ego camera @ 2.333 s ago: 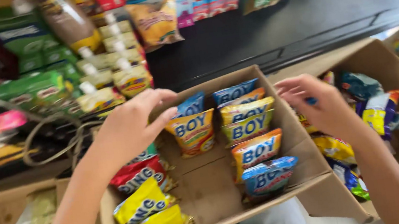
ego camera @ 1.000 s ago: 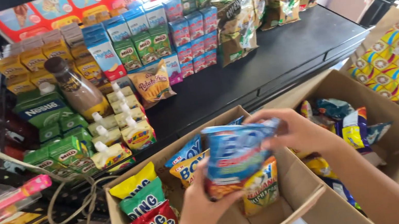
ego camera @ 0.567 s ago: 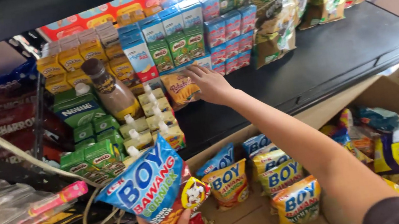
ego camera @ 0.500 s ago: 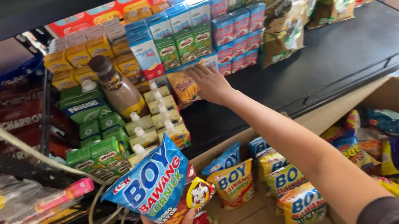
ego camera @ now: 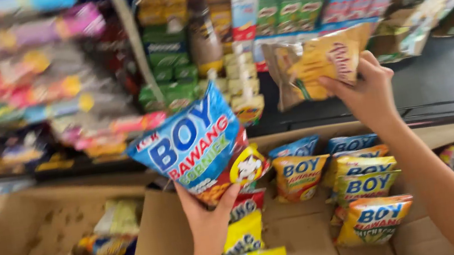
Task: Organizing and sorting various snack bags into different cardboard boxes in a store.
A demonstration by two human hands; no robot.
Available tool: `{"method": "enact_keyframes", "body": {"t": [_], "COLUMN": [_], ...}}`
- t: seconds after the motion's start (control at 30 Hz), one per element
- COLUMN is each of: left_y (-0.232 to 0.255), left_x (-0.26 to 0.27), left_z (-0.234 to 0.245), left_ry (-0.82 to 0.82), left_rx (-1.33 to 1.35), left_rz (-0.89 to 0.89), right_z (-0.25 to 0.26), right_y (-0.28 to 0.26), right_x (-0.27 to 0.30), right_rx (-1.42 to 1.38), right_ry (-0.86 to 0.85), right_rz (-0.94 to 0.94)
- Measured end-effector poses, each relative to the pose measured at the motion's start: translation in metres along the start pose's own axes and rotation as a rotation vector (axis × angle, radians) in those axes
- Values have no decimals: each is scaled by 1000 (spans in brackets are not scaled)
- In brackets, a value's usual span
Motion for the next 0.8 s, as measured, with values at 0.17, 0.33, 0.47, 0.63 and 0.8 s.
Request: {"method": "enact_keyframes", "body": {"t": [0.17,0.33,0.47,0.63,0.8], "left_y": [34,26,31,52,30], "left_x": [45,111,119,96,75], "left_z": [52,134,176,184,140], "left_ry": [138,425,644,602,191], "left_rx": [-13,-111,-242,-353,-265], "left_rz": [-120,42,73,-11,43], "right_z": [-66,-207,-335,-385,-243], "right_y": [-92,-164,-169,-143,-157], "right_x": [54,106,152,196,131], "right_rx": [-514,-502,-340,-1069,-1500], "right_ry": [-294,-647,-790,-1090,-873], "right_rz": [-203,-284,-232,-440,-907]}}
Point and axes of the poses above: each hand's wrist, its own x-axis away from the middle knuckle, its own z-axis out of the back of the hand, y = z × x, the point moved 2 cm from there along -x, towards the middle knuckle, and after that the axes turned 15 degrees about -x, right-handed, at the moved point
